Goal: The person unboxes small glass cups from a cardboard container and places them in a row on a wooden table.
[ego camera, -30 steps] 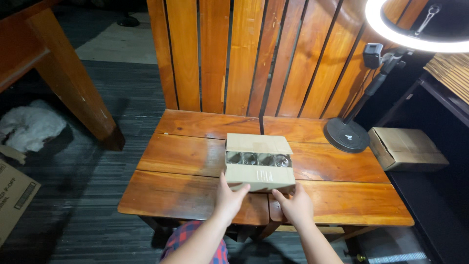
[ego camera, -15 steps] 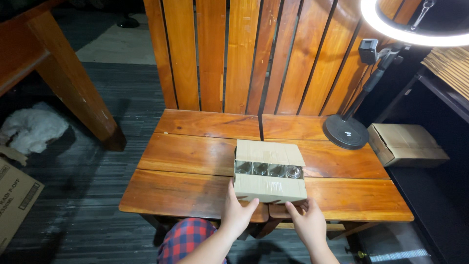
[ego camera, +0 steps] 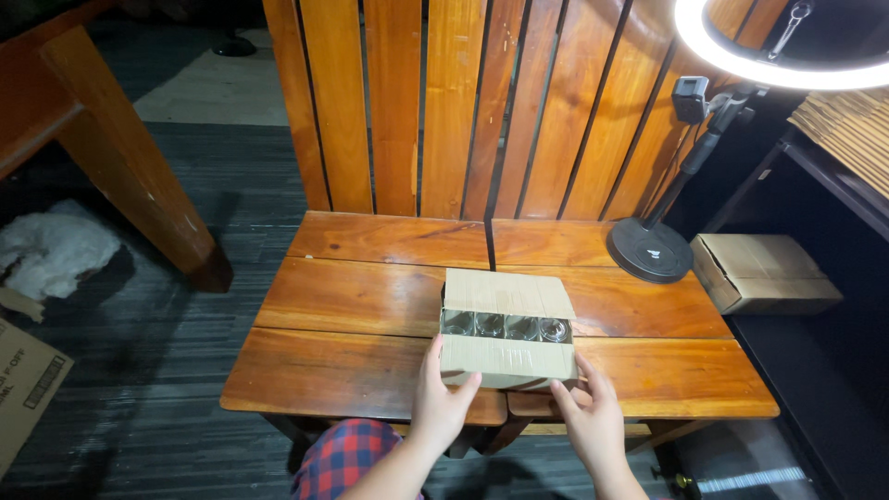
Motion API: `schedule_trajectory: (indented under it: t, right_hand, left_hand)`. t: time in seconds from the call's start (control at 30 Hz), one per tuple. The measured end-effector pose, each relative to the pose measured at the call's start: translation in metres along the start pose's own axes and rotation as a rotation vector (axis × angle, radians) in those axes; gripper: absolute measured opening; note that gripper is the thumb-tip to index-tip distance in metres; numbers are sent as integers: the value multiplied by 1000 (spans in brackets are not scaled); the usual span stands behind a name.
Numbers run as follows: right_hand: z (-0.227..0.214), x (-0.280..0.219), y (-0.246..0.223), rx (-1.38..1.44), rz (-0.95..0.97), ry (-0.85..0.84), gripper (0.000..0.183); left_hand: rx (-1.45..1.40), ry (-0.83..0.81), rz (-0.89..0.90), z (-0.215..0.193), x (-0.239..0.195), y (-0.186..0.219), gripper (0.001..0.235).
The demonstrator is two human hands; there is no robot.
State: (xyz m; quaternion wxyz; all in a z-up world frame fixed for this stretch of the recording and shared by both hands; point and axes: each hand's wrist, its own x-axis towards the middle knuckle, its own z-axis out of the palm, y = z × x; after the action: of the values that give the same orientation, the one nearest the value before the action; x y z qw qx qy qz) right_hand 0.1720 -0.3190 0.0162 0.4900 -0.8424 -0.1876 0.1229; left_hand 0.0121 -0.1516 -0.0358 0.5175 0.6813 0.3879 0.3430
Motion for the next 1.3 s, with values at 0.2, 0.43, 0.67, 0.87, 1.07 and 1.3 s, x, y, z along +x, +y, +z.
schedule_trajectory:
  t: [0.2, 0.43, 0.67, 0.87, 1.07, 1.3]
  right_hand:
    - [0, 5, -4, 21, 38, 11, 62]
    - [0, 9, -8, -24, 70, 30, 62]
    - [-3, 32, -31, -6, 152, -59, 60]
    - [24, 83, 29, -64, 5, 61, 54]
    - [31, 83, 20, 25, 30, 99, 47]
    - [19, 62, 2, -85, -121, 132, 50]
  left_hand:
    - [51, -71, -168, -12, 26, 19, 88]
    - [-246, -104, -377, -21, 32, 63, 87]
    - [-412, -137, -437, -34, 29, 109, 41]
    - [-352, -68, -255, -17, 42, 67, 78]
    - [122, -100, -99, 0, 62, 19, 82]
    - [286, -80, 22, 1, 75, 39, 54]
